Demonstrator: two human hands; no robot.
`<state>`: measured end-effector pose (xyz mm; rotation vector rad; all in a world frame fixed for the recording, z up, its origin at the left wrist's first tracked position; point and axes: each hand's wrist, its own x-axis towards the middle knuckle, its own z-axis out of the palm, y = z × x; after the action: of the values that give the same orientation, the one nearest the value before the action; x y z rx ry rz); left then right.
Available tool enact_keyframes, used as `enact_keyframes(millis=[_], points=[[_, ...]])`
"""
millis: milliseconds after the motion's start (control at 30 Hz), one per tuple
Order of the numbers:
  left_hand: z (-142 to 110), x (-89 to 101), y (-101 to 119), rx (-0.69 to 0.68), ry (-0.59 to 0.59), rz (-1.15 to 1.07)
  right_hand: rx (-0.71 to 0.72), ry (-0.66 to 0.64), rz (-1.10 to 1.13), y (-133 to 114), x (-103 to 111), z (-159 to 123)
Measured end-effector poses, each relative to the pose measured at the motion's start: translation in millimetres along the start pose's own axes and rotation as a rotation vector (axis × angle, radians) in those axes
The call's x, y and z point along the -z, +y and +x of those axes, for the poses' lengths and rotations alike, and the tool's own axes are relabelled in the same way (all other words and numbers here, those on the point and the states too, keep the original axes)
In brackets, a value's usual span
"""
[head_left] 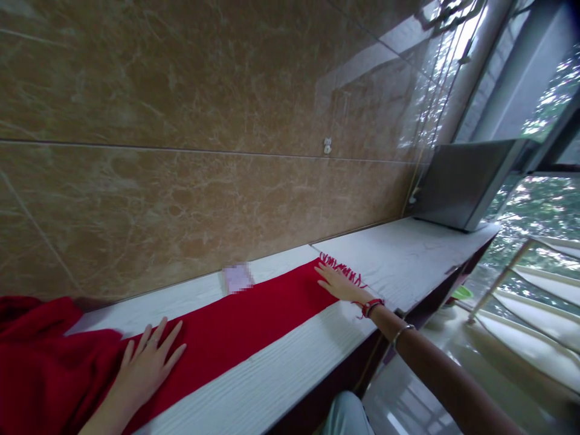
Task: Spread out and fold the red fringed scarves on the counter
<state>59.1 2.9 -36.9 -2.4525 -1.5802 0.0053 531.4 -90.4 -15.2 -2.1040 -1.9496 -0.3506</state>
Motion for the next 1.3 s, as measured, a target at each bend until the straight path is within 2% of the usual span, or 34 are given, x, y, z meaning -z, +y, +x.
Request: enact_keyframes(millis=[67,167,367,600,733,833,900,1000,1133,1200,1300], points=[[-1,5.1,14,-0.079,0.027,-0.051,0.008,-0.014,-0.003,-4,-1,-1],[-2,4.5,22,-0.182,-0.069,-0.170,0.009,-0.037,-0.007,-3,-3,-6],[3,-10.2,-4,-0.163,-0.215,-0.195,-0.010,-0.079,-0.014,14,8,-20],[3,-13.2,-11,-0.135,-0.206,-0.207,0.040,-0.106,-0.020,21,22,-32],[6,8.5,-1,-0.164,-0.231,-0.230,0.147,-0.101,0.008,-6,20,-19],[15,27.8,14,-0.197,-0.185,-0.266,0.291,-0.115,0.059,-48,13,-2],[20,32.9,25,-0.174,-0.149,-0.283,0.369,-0.121,0.096,-75,5,6],[23,27.7,33,-0.103,-0.128,-0.280,0.382,-0.158,0.130,-99,-10,10],[19,16.2,33,-0.100,-0.141,-0.269,0.360,-0.265,0.159,-103,-20,11],[17,14.0,32,-0.094,-0.133,-0.270,0.351,-0.255,0.179,-108,-18,19],[16,14.9,31,-0.021,-0.123,-0.251,0.349,-0.167,0.191,-125,-14,38]])
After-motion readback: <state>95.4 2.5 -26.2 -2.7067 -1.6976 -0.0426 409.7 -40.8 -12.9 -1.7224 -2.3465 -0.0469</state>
